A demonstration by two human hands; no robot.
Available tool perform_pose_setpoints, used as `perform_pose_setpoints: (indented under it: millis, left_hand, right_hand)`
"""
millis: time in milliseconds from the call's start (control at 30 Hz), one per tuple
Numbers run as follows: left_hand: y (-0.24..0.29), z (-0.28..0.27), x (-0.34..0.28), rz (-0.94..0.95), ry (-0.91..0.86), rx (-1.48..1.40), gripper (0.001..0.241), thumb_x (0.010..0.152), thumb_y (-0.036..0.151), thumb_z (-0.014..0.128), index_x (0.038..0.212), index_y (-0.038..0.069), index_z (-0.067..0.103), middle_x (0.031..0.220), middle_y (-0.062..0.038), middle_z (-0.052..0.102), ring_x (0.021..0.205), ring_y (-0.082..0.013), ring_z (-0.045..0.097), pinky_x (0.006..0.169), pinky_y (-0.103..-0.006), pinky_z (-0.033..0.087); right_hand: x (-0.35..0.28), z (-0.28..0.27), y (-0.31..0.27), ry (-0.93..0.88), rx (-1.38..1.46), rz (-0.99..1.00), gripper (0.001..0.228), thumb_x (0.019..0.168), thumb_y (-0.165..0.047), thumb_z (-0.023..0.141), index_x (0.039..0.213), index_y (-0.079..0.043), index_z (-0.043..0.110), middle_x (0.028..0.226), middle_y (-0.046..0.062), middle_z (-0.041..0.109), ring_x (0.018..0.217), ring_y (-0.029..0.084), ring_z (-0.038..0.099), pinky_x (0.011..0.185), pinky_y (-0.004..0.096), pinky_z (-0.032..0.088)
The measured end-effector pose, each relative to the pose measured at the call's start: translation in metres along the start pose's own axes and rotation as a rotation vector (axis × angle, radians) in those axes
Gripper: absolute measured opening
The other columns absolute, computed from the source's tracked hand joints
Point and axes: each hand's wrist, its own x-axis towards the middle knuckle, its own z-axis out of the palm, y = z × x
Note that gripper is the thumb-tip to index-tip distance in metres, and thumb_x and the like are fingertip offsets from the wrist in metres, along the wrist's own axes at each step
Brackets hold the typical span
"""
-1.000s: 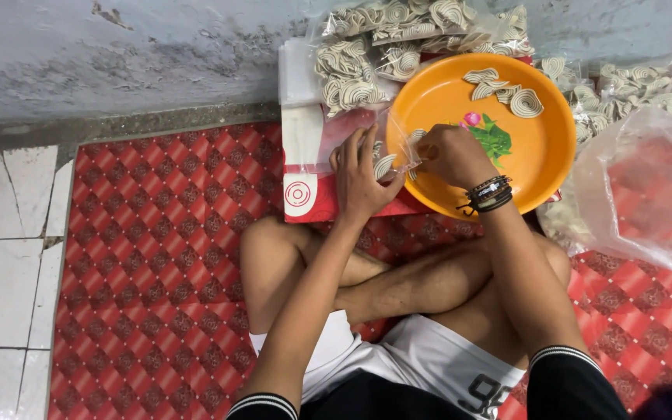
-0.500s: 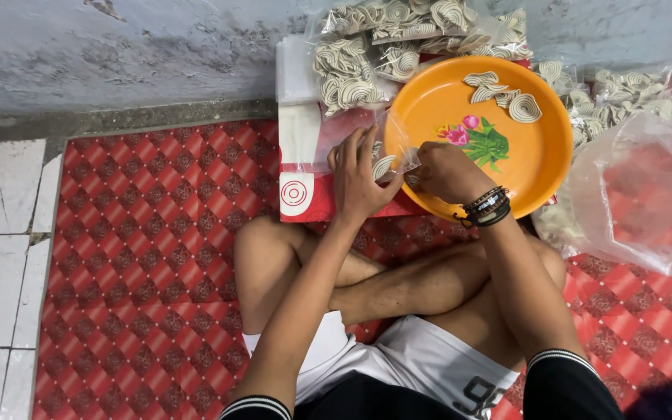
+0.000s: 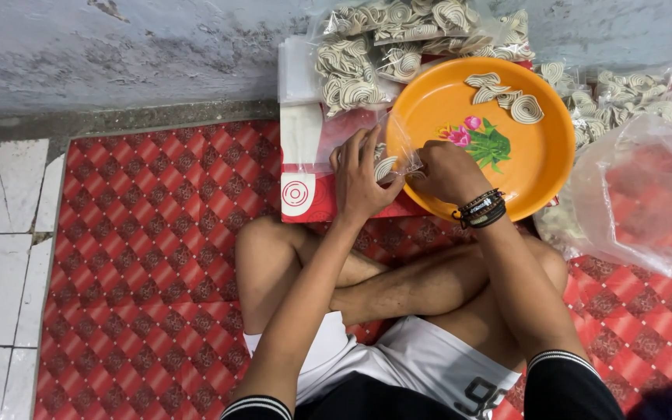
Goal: The person is manually picking up small bundles of snacks and placing them into a plastic bag for packaging.
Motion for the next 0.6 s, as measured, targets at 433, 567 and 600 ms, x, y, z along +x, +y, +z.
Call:
perform_pose_setpoints:
  millis: [433,567,600]
  left_hand:
    - [-0.001,0.000,0.000,0.000,0.006,-0.013,0.091,0.068,0.046,0.077,0.150,0.013,0.054,0.136,-0.011,0.057,0.127,-0.0281,0.059,0.108,-0.0470,0.037]
    - [-0.004,0.002,-0.001,-0.006,0.002,-0.027,0.092,0.068,0.047,0.077,0.151,0.014,0.054,0.136,-0.011,0.057,0.127,-0.0280,0.059,0.108,-0.0476,0.036]
    - [-0.005,0.003,-0.002,-0.005,0.000,-0.025,0.092,0.069,0.047,0.077,0.152,0.014,0.053,0.136,-0.010,0.057,0.127,-0.0276,0.059,0.108,-0.0474,0.036]
  right_hand:
    - [-0.005,-0.006,-0.003,0.072,0.116,-0.044,0.028,0.074,-0.024,0.080,0.070,0.001,0.068,0.070,0.018,0.066,0.067,0.041,0.068,0.059,0.048,0.055]
    - [-0.008,-0.017,-0.013,0.069,0.153,-0.029,0.025,0.075,-0.021,0.081,0.076,0.001,0.070,0.075,0.016,0.069,0.072,0.036,0.071,0.062,0.044,0.058]
    - [-0.010,-0.022,-0.017,0.047,0.188,-0.029,0.023,0.075,-0.016,0.080,0.079,0.004,0.070,0.079,0.019,0.070,0.076,0.038,0.072,0.064,0.045,0.058]
